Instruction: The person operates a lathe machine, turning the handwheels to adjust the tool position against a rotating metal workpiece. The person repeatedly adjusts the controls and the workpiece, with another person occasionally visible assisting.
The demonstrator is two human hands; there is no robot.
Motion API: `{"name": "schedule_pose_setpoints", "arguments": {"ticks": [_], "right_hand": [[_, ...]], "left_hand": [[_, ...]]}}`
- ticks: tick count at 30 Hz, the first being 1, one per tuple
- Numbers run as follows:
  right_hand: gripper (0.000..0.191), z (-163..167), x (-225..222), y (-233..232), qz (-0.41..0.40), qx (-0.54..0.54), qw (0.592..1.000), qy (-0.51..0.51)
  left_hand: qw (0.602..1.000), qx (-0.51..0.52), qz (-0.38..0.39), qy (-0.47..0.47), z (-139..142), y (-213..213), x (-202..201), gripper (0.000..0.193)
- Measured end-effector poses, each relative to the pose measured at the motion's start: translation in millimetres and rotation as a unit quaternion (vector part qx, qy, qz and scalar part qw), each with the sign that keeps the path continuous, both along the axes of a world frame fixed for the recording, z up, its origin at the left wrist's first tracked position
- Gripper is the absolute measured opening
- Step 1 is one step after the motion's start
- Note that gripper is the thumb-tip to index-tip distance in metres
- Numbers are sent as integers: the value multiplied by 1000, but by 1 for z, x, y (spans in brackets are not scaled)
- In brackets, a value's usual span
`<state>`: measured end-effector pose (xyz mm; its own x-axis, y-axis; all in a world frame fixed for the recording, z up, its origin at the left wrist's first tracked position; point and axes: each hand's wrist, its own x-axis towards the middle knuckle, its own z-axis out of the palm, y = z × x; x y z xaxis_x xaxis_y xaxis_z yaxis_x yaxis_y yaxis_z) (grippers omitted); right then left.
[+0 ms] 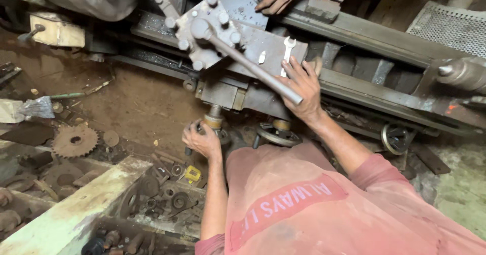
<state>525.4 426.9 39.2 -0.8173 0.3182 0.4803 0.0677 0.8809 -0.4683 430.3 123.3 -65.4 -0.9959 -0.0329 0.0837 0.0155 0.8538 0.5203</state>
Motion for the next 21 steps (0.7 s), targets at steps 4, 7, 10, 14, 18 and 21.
{"name": "schedule_pose_setpoints", "arguments": {"ticks": [4, 7, 10, 14, 18, 21], "right_hand": [[22, 20, 14, -16, -73, -80, 992, 61], [20, 42, 27, -26, -205, -152, 962, 93], [12, 54, 30, -36, -217, -458, 821, 262], [16, 36, 30, -69, -255, -627, 702, 221], [19, -5, 50, -116, -261, -719, 589, 261], [23, -22, 73, -146, -255, -761, 568, 185]], "left_hand": [[989, -29, -126, -64, 15, -21, -8, 28], [960, 9, -268, -78, 30, -41, -23, 47], [910, 67, -401, -85, 41, -58, -42, 62], [853, 74, -503, -117, 40, -70, -66, 67], [809, 60, -581, -67, 23, -69, -85, 73], [770, 68, -634, -36, 11, -68, -94, 75]]}}
